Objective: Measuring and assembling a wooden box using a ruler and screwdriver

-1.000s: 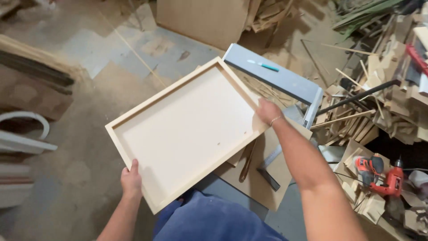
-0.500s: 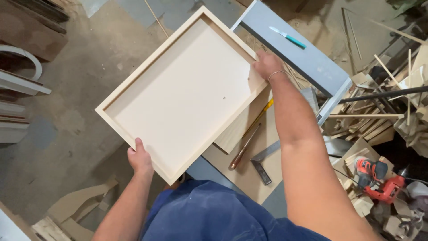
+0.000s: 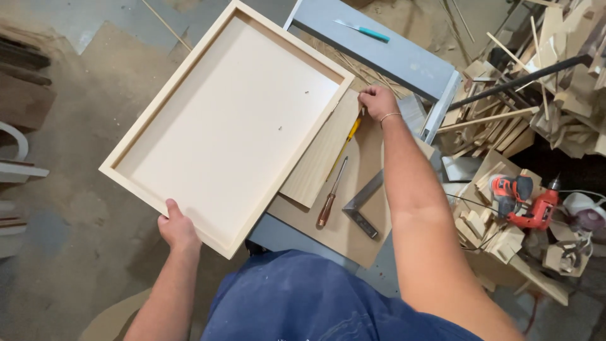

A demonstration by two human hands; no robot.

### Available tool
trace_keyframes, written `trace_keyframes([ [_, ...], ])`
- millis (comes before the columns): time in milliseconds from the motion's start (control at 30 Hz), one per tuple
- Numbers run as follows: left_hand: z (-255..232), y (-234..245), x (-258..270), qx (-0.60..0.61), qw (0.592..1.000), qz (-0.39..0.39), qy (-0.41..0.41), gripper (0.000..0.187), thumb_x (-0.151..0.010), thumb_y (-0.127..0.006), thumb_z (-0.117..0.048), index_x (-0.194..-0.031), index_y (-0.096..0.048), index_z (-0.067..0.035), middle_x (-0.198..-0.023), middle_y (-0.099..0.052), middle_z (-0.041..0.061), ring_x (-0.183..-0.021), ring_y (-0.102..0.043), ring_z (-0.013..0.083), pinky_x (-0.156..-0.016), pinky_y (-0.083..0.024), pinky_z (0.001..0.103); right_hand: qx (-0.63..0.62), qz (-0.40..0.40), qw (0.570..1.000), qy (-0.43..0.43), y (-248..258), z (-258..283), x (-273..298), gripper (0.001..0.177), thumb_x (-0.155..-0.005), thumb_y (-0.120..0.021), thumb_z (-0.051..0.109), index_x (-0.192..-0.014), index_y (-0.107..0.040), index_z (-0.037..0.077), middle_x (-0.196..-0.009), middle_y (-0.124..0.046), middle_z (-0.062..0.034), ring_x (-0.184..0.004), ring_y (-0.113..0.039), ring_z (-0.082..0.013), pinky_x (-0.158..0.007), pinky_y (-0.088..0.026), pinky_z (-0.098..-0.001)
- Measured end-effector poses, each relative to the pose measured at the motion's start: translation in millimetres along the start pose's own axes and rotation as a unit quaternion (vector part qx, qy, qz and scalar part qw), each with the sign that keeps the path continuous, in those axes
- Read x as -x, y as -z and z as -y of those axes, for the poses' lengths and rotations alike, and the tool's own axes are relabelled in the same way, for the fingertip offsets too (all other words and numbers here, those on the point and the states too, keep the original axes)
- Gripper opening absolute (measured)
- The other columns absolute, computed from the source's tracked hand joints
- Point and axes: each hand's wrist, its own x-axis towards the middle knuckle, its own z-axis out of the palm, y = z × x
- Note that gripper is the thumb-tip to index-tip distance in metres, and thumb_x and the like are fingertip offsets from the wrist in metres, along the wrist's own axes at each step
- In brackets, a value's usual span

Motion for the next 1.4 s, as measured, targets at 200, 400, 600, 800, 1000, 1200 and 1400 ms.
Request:
trace_keyframes([
  [200,-25,4,-1,-0.017,1.000,0.005,-0.005,0.053,-0.106,-0.070,-0.053,-0.105,-0.057,-0.001,-0.088,-0.062,0.014,-0.085,-0.065,0.0247,-0.079,-0.053,0.039,0.032,-0.018,0.999,-0.011,0,-8,-2,0.038,-0.082,-0.068,0.045,-0.116,-0.074,0.029,-0.119,-0.070,-0.0034,-0.123,-0.061,-0.0288,-0.107,-0.050,-0.0432],
  [400,-28,1,-2,-0.032,0.999,0.000,0.002,0.060,-0.105,-0.069,-0.058,-0.108,-0.058,0.001,-0.093,-0.064,0.019,-0.091,-0.068,0.0308,-0.084,-0.054,0.042,0.096,0.038,0.994,-0.022,12,63,61,0.058,-0.087,-0.068,0.055,-0.124,-0.070,0.011,-0.129,-0.068,-0.0169,-0.130,-0.058,-0.0356,-0.110,-0.048,-0.0475],
  [600,-49,-9,21,-0.040,0.999,-0.007,0.003,0.061,-0.101,-0.071,-0.058,-0.109,-0.060,0.001,-0.099,-0.068,0.020,-0.101,-0.069,0.0335,-0.093,-0.053,0.041,0.033,-0.033,0.996,-0.075,-1,22,11,0.055,-0.086,-0.067,0.059,-0.117,-0.071,0.013,-0.123,-0.070,-0.0139,-0.125,-0.061,-0.0329,-0.104,-0.051,-0.0477],
  [800,-58,-7,8,-0.022,0.995,0.022,0.097,0.053,-0.100,-0.056,-0.057,-0.098,-0.048,-0.005,-0.099,-0.063,0.006,-0.087,-0.061,0.0210,-0.080,-0.053,0.038,-0.197,-0.145,0.959,-0.145,36,47,59,0.030,-0.088,-0.060,0.030,-0.066,-0.043,0.017,-0.071,-0.047,-0.0005,-0.064,-0.047,-0.0168,-0.049,-0.040,-0.0356],
  [1000,9,-19,-12,-0.064,0.998,0.013,-0.002,0.060,-0.100,-0.071,-0.058,-0.110,-0.061,0.000,-0.105,-0.070,0.021,-0.109,-0.068,0.0352,-0.096,-0.053,0.042,-0.145,-0.264,0.950,-0.077,86,17,151,0.041,-0.096,-0.066,0.047,-0.118,-0.069,0.012,-0.107,-0.071,-0.0153,-0.111,-0.069,-0.0337,-0.089,-0.061,-0.0444],
  [1200,7,-12,-6,-0.175,0.980,0.100,-0.006,0.065,-0.091,-0.080,-0.056,-0.121,-0.059,-0.002,-0.115,-0.068,0.021,-0.117,-0.065,0.0385,-0.095,-0.056,0.048,-0.199,-0.358,0.906,-0.103,115,-70,265,0.037,-0.098,-0.069,0.043,-0.119,-0.068,0.012,-0.110,-0.069,-0.0155,-0.107,-0.067,-0.0298,-0.088,-0.057,-0.0435],
  [1400,-9,-5,-9,-0.373,0.898,0.224,-0.058,0.086,-0.085,-0.069,-0.076,-0.129,-0.058,-0.002,-0.128,-0.067,0.022,-0.126,-0.061,0.0396,-0.103,-0.050,0.053,-0.266,-0.357,0.889,-0.112,96,2,358,0.034,-0.096,-0.071,0.036,-0.114,-0.070,0.008,-0.096,-0.065,-0.0120,-0.090,-0.064,-0.0202,-0.076,-0.057,-0.0372],
])
